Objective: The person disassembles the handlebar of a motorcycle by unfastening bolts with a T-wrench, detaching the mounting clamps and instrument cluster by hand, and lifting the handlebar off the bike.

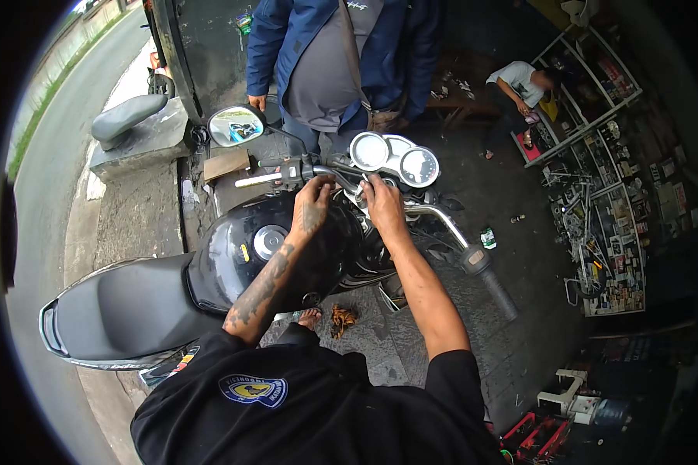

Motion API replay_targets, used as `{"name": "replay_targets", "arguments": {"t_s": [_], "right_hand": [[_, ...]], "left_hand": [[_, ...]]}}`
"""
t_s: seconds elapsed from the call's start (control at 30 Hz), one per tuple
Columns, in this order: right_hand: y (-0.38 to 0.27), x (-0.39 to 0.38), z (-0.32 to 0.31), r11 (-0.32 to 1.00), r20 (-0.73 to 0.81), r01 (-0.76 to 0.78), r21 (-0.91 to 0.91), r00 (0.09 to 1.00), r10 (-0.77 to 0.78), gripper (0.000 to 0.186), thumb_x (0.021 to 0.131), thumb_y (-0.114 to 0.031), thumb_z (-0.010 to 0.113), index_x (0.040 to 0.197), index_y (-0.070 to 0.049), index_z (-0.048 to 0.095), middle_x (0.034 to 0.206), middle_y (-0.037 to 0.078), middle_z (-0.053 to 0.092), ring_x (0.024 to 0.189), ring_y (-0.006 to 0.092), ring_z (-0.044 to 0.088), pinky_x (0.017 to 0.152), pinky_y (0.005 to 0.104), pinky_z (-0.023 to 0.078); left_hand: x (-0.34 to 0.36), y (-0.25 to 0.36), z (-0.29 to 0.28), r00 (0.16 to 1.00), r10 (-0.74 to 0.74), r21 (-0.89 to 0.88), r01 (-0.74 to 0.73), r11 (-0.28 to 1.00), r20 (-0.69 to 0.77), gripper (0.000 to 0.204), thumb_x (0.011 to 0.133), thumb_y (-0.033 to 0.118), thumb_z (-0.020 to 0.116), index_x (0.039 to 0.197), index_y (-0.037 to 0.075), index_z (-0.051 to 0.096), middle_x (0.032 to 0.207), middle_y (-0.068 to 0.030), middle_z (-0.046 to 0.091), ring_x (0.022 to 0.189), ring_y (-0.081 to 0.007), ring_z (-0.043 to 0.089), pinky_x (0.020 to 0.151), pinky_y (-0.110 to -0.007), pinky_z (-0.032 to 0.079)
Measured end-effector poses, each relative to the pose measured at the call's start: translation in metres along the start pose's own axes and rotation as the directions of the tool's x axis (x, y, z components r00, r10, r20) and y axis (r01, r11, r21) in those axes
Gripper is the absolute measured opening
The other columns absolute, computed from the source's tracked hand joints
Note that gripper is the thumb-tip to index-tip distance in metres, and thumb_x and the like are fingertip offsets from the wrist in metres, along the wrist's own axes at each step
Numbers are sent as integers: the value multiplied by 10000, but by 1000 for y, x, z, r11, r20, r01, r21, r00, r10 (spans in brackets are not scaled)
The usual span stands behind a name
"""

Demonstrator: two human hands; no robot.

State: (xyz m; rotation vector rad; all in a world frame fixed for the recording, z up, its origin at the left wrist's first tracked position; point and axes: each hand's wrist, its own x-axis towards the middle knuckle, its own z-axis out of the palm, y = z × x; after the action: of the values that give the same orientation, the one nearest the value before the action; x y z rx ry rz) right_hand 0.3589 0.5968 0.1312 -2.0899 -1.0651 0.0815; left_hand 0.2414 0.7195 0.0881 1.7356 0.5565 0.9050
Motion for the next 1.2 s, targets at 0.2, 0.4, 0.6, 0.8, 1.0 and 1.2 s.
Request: {"name": "replay_targets", "arguments": {"t_s": [0.2,0.4,0.6,0.8,1.0,1.2], "right_hand": [[-9,9,-3,998,6,56,9,998,-56,195,929,-209,582,949,-17,606,653,173,633,636,355,648,555,440,469],[-13,-16,-26,953,69,-275,-128,956,285,307,955,-302,502,954,-11,602,783,227,645,790,434,619,682,492,461],[31,-52,-28,865,-90,-293,-408,955,281,294,974,-257,439,964,14,553,729,262,630,738,452,622,651,533,463],[17,-44,-39,804,15,-174,-568,975,221,253,954,-240,479,951,-6,575,705,268,629,714,443,639,661,546,497],[16,-50,-45,803,86,-106,-587,978,192,228,941,-234,515,960,-15,578,682,255,623,696,458,625,655,542,493],[9,-41,-45,728,204,88,-680,976,73,225,900,-171,552,948,44,596,642,241,624,614,404,640,576,493,509]], "left_hand": [[4,-15,2,998,-33,-57,36,998,53,192,923,100,547,1057,-7,634,963,-175,673,878,-305,674,780,-365,516],[-1,-17,8,962,-197,109,179,978,190,209,918,154,557,1050,22,651,956,-173,676,892,-314,668,790,-376,509],[-8,-5,42,988,40,38,-46,998,149,188,905,134,580,1042,24,647,948,-178,667,858,-326,659,754,-399,502],[-18,0,62,984,72,81,-86,993,163,167,900,116,563,1014,24,641,960,-187,642,880,-382,621,763,-423,491],[-27,7,68,972,-7,37,-2,999,234,156,901,115,553,1008,56,651,956,-182,637,898,-388,613,764,-434,489],[-35,-2,75,973,4,70,-21,997,230,139,900,118,554,996,61,638,958,-183,628,899,-401,606,753,-449,489]]}}
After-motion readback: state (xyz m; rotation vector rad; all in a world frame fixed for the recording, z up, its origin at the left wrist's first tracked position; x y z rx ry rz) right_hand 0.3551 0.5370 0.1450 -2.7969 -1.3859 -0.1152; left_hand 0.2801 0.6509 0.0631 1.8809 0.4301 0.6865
